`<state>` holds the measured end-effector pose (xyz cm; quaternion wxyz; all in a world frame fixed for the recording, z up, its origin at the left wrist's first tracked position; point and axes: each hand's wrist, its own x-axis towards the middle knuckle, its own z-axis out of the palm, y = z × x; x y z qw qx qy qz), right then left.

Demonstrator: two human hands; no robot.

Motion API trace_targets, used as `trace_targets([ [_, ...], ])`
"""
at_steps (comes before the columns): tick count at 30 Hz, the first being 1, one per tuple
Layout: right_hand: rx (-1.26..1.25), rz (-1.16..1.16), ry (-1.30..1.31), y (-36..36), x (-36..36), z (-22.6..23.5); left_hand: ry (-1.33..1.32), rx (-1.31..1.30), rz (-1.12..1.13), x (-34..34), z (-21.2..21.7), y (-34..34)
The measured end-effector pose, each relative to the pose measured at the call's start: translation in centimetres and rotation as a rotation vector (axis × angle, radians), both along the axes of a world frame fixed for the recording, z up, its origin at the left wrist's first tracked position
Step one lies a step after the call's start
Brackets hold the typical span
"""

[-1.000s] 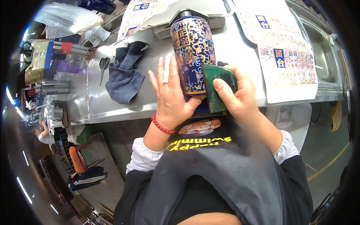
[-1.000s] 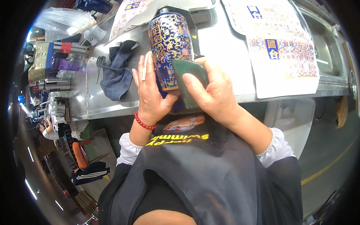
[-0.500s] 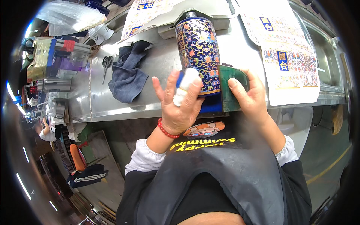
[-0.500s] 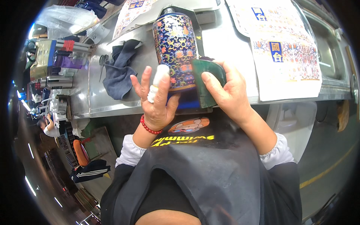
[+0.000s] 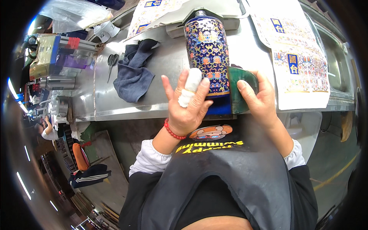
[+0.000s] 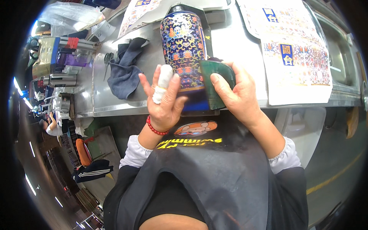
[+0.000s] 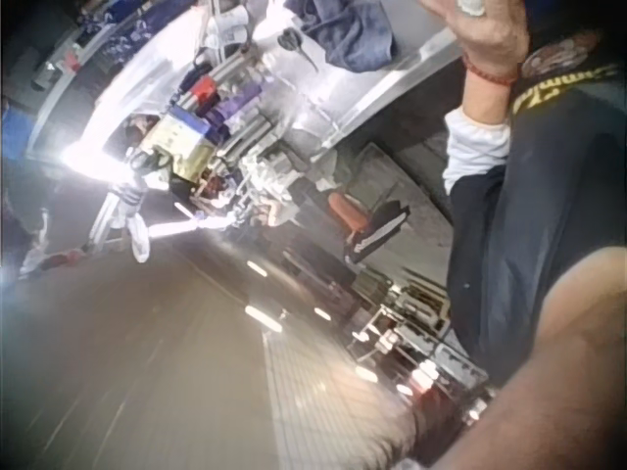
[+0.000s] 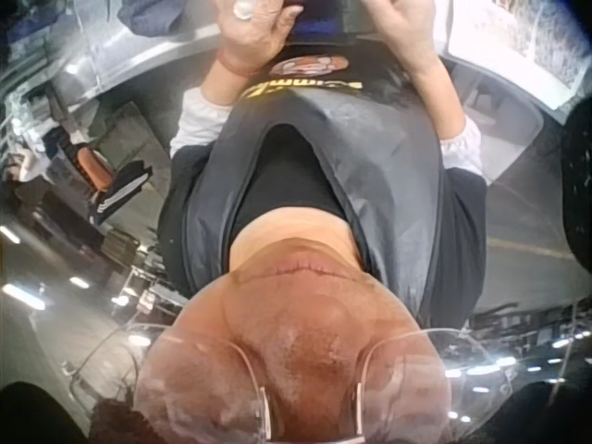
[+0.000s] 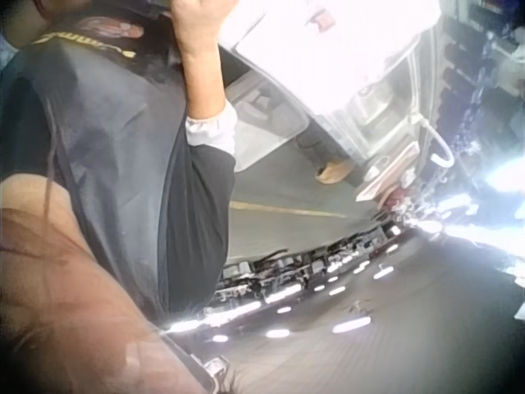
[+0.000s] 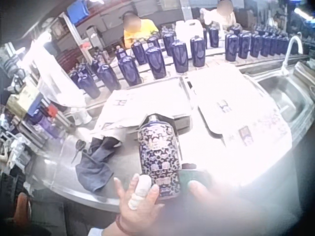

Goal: The person applies a decorative sticker to a cylindrical bottle and uses a green squeegee to smooth it. They rotate the bottle and repeatedly press and rub the sticker surface to remove air bubbles and ensure adhesion.

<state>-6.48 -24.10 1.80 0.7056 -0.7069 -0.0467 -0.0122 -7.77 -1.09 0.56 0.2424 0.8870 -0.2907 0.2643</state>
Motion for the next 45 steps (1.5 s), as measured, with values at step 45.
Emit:
trace_targets([
  [45, -0.210, 0.103, -0.018, -1.3, 1.2, 0.8, 0.118, -0.235, -0.090, 11.6, 5.0, 1.5],
])
